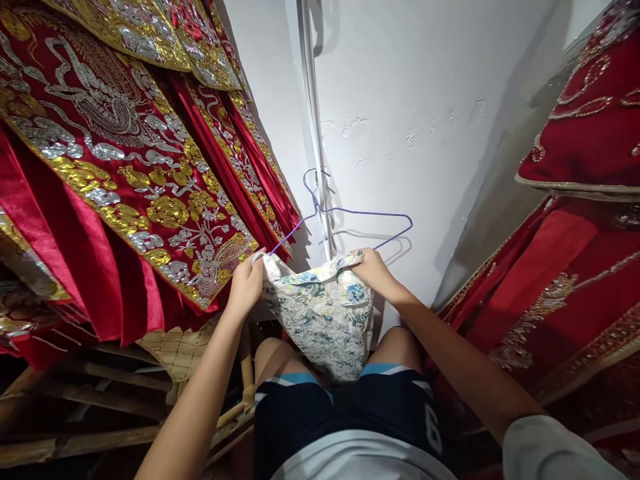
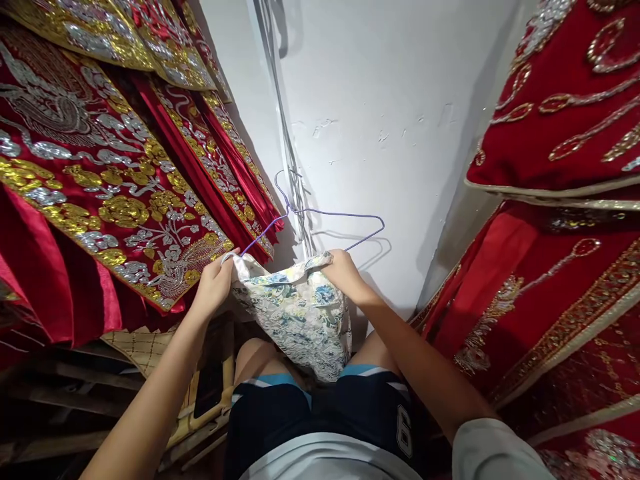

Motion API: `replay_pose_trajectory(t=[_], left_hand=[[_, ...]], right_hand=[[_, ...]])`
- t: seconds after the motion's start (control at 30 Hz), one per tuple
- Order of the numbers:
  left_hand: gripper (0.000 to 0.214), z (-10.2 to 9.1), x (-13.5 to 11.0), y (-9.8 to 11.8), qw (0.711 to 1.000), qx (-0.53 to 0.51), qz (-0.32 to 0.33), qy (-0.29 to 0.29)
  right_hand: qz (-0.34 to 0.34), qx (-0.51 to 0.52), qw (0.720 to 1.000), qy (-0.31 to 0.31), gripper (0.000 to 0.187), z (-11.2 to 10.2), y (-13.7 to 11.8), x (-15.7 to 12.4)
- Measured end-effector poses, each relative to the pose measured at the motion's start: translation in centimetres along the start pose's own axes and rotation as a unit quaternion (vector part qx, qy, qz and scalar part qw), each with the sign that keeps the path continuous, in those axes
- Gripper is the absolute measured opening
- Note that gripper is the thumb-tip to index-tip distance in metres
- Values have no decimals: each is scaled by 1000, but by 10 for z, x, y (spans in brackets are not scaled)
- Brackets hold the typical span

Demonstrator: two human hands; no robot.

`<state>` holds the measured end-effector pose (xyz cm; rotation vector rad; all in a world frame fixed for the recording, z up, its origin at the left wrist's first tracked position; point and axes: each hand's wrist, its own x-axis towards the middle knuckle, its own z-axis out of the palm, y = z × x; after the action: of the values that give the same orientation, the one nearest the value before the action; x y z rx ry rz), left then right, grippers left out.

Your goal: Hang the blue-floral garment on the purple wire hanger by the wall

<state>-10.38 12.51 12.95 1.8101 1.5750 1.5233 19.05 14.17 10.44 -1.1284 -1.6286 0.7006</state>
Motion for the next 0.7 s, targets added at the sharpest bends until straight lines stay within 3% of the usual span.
replay_pose_trajectory(t=[0.13,0.23,0.33,0.5,0.63,0.7], left_hand=[[42,24,21,26,994,52,69,-62],[42,31,27,41,988,97,97,-76],[44,26,30,44,981,128,109,-101],[33,4,31,24,952,241,105,-158],[34,-7,29,14,943,249,119,-184],[33,-10,27,14,943,232,125,-202]], right_hand=[[3,23,1000,11,21,6,-1,-7],[-3,37,999,-2,16,7,0,-8],[-15,48,999,-20,14,5,-1,-9],[-62,36,997,-22,10,-1,0,-14],[-89,0,988,128,74,-18,6,-8],[-70,-44,980,179,97,-34,10,4]])
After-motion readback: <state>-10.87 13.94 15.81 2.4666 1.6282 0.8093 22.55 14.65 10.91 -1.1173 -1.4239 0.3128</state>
